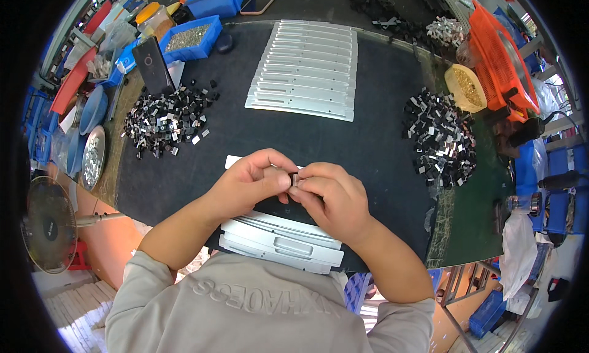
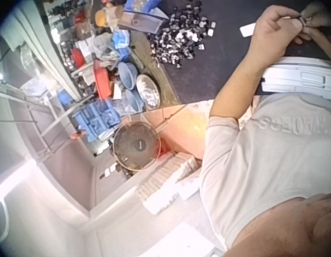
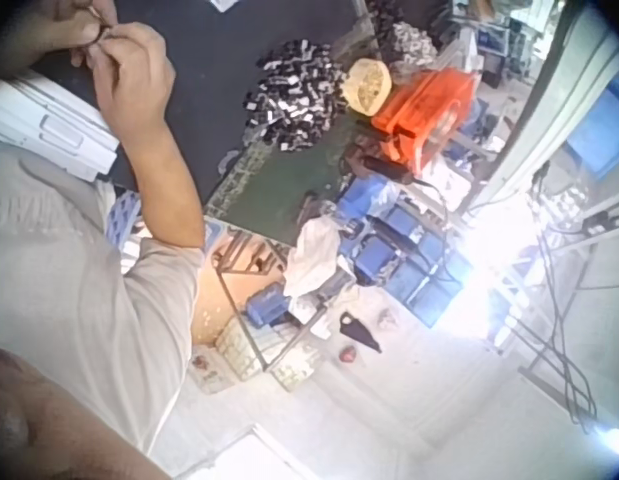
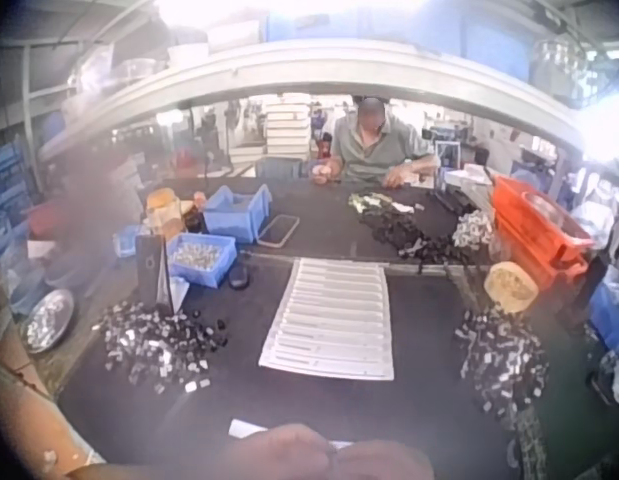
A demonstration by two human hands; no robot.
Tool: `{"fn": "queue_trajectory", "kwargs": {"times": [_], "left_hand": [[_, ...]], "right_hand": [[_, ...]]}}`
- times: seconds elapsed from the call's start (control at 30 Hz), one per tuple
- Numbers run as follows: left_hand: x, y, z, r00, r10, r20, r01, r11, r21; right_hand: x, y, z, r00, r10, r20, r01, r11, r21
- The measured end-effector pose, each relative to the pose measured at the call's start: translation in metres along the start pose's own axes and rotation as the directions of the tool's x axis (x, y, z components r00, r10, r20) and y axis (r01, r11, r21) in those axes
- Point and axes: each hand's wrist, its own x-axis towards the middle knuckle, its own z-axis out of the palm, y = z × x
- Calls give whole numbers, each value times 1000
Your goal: The person assembles small plastic components onto metal brackets by hand at a workstation.
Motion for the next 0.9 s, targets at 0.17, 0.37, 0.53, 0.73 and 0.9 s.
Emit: {"fn": "queue_trajectory", "kwargs": {"times": [0.17, 0.37, 0.53, 0.73, 0.9], "left_hand": [[-2, 4, -5, 999, -8, 42, 4, 995, 95], [2, 29, -21, 891, 446, 92, -301, 427, 853], [10, 9, -28, 849, 424, 315, -325, -51, 944], [8, 3, -28, 855, 439, 277, -279, -62, 958], [7, 7, -27, 855, 421, 304, -270, -138, 953]], "right_hand": [[4, 1, -7, 996, -80, 33, 81, 997, -16], [-3, 24, -35, 975, 172, -139, -175, 984, -15], [-17, 56, -42, 824, 515, -238, -478, 856, 199], [-19, 59, -35, 789, 589, -177, -538, 800, 265], [-20, 60, -33, 786, 600, -147, -555, 791, 257]]}}
